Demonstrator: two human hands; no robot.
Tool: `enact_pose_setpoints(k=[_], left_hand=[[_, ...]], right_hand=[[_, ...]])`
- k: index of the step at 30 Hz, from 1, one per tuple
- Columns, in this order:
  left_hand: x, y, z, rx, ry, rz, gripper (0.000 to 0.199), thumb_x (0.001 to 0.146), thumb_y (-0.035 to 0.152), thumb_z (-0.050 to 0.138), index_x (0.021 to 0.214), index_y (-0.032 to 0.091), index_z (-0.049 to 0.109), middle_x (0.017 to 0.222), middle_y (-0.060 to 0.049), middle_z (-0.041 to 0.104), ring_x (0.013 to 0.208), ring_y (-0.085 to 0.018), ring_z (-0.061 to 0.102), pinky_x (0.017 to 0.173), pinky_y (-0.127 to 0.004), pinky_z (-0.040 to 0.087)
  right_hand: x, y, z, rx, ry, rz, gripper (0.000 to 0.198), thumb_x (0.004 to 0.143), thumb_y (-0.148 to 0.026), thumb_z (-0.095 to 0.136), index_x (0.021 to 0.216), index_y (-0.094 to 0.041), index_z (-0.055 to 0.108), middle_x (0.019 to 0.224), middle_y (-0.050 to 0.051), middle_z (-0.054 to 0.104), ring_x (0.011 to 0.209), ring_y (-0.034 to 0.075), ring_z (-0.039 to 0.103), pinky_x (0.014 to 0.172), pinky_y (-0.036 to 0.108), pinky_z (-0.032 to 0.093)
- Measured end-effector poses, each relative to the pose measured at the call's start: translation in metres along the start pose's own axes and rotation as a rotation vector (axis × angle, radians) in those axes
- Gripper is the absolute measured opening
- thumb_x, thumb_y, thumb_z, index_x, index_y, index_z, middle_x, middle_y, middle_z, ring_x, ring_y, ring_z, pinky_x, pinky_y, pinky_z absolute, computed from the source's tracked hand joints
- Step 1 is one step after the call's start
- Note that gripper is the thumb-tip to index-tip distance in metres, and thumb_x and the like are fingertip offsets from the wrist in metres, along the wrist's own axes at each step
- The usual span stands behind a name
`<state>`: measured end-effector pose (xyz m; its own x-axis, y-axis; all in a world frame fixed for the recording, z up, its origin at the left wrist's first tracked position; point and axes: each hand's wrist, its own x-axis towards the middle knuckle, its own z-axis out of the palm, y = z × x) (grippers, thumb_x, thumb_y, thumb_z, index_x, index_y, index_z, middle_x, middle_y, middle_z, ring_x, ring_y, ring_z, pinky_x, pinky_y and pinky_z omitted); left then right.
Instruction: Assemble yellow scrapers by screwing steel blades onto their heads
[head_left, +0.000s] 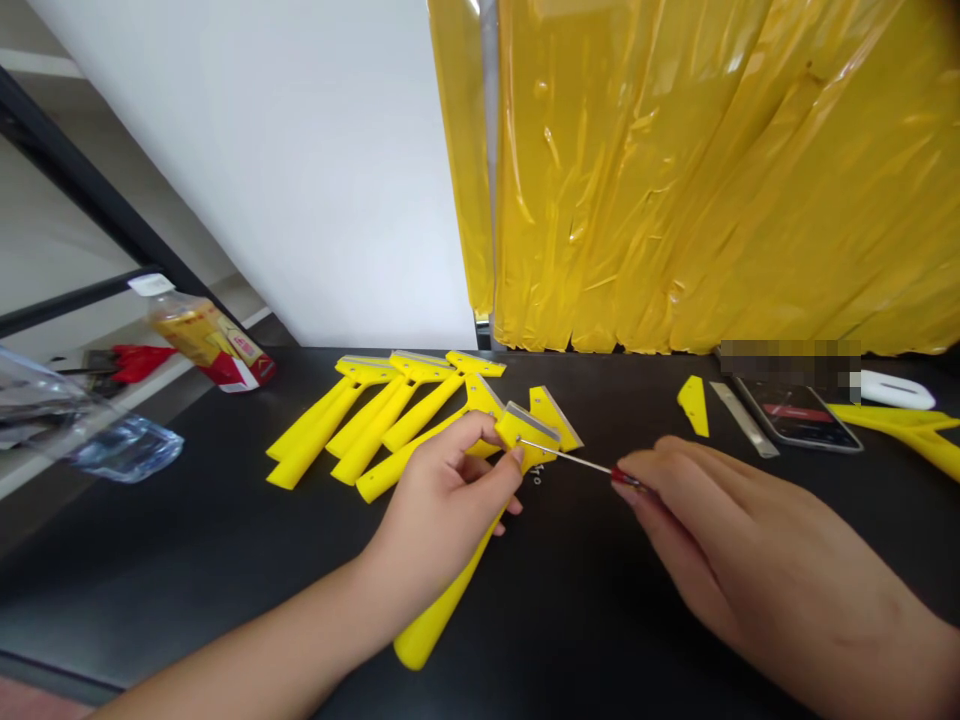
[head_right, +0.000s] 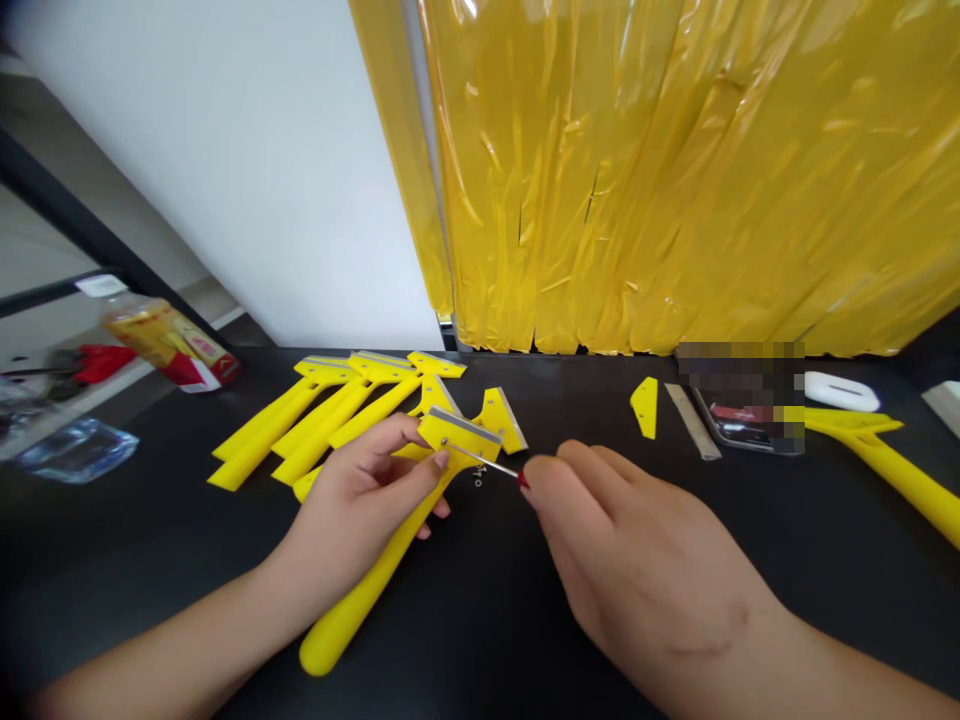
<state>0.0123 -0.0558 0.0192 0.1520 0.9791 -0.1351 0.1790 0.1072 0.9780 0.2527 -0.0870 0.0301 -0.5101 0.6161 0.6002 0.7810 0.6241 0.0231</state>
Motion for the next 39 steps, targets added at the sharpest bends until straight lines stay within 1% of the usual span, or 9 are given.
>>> enact_pose_setpoints(k=[5, 9, 13, 23, 25, 29, 32, 36, 39], left_hand=[[0.0, 0.001, 0.001, 0.011, 0.004, -0.004, 0.028, 0.093, 0.045, 0.076, 0.094, 0.023, 0.059, 0.078, 0.001, 0.067, 0.065, -0.016, 0.07, 0.052, -0.023, 0.058], [-0.001, 0.001, 0.001, 0.035, 0.004, -0.009, 0.028, 0.094, 0.047, 0.075, 0.097, 0.023, 0.06, 0.081, 0.0, 0.069, 0.067, -0.017, 0.071, 0.052, -0.024, 0.058], [-0.002, 0.0, 0.001, 0.055, 0.004, -0.003, 0.028, 0.095, 0.047, 0.074, 0.1, 0.023, 0.061, 0.077, 0.001, 0.068, 0.067, -0.017, 0.071, 0.053, -0.024, 0.059], [-0.002, -0.001, 0.002, 0.093, 0.005, 0.039, 0.024, 0.099, 0.045, 0.072, 0.104, 0.024, 0.062, 0.075, 0.002, 0.065, 0.069, -0.018, 0.071, 0.055, -0.024, 0.06], [-0.003, -0.003, 0.002, 0.122, -0.002, 0.078, 0.022, 0.101, 0.045, 0.07, 0.104, 0.024, 0.062, 0.073, 0.003, 0.063, 0.068, -0.017, 0.071, 0.054, -0.024, 0.059], [-0.005, -0.006, 0.001, 0.208, -0.006, 0.148, 0.02, 0.104, 0.043, 0.067, 0.102, 0.024, 0.063, 0.073, 0.003, 0.063, 0.067, -0.016, 0.07, 0.055, -0.023, 0.057], [-0.005, -0.006, 0.0, 0.205, -0.003, 0.162, 0.02, 0.105, 0.044, 0.065, 0.104, 0.024, 0.063, 0.078, 0.002, 0.066, 0.069, -0.017, 0.07, 0.055, -0.023, 0.058], [-0.004, -0.002, 0.002, 0.137, -0.002, 0.093, 0.025, 0.103, 0.048, 0.067, 0.111, 0.024, 0.063, 0.082, 0.0, 0.069, 0.07, -0.018, 0.071, 0.055, -0.025, 0.059], [-0.004, 0.001, 0.004, 0.094, -0.011, 0.042, 0.027, 0.101, 0.048, 0.069, 0.111, 0.023, 0.062, 0.084, 0.0, 0.07, 0.07, -0.018, 0.071, 0.055, -0.026, 0.059]], right_hand=[[-0.001, -0.001, -0.001, -0.077, 0.036, -0.008, 0.021, 0.114, -0.028, 0.048, 0.112, -0.016, 0.065, 0.088, 0.009, 0.075, 0.069, 0.024, 0.072, 0.06, 0.039, 0.049], [-0.002, -0.003, -0.001, 0.007, -0.009, -0.029, 0.028, 0.114, -0.024, 0.047, 0.088, -0.024, 0.057, 0.068, 0.0, 0.062, 0.054, 0.019, 0.063, 0.053, 0.037, 0.042], [-0.001, -0.005, -0.001, 0.04, 0.014, 0.019, 0.028, 0.116, -0.029, 0.043, 0.097, -0.02, 0.061, 0.074, 0.002, 0.067, 0.057, 0.018, 0.068, 0.055, 0.034, 0.044], [-0.005, 0.001, 0.002, 0.007, -0.042, -0.026, 0.029, 0.115, -0.027, 0.047, 0.089, -0.023, 0.059, 0.068, -0.001, 0.063, 0.053, 0.019, 0.065, 0.053, 0.035, 0.039], [-0.006, -0.001, 0.003, 0.146, -0.104, 0.059, 0.032, 0.114, -0.029, 0.048, 0.084, -0.024, 0.057, 0.062, -0.003, 0.058, 0.048, 0.016, 0.059, 0.05, 0.033, 0.037], [-0.003, -0.003, 0.004, 0.635, -0.269, 0.493, 0.043, 0.115, -0.044, 0.044, 0.078, -0.024, 0.055, 0.06, -0.005, 0.053, 0.049, 0.012, 0.051, 0.044, 0.024, 0.039], [0.0, -0.002, 0.005, 0.816, -0.364, 0.697, 0.05, 0.113, -0.055, 0.042, 0.075, -0.024, 0.053, 0.056, -0.006, 0.046, 0.048, 0.012, 0.045, 0.043, 0.023, 0.037], [0.0, 0.001, -0.002, 0.717, -0.49, 0.618, 0.039, 0.112, -0.052, 0.045, 0.089, -0.027, 0.065, 0.07, -0.002, 0.061, 0.063, 0.017, 0.059, 0.058, 0.028, 0.046], [-0.009, 0.012, -0.016, 0.534, -0.383, 0.514, 0.027, 0.108, -0.049, 0.052, 0.094, -0.029, 0.065, 0.078, 0.0, 0.067, 0.07, 0.02, 0.064, 0.071, 0.033, 0.05]])
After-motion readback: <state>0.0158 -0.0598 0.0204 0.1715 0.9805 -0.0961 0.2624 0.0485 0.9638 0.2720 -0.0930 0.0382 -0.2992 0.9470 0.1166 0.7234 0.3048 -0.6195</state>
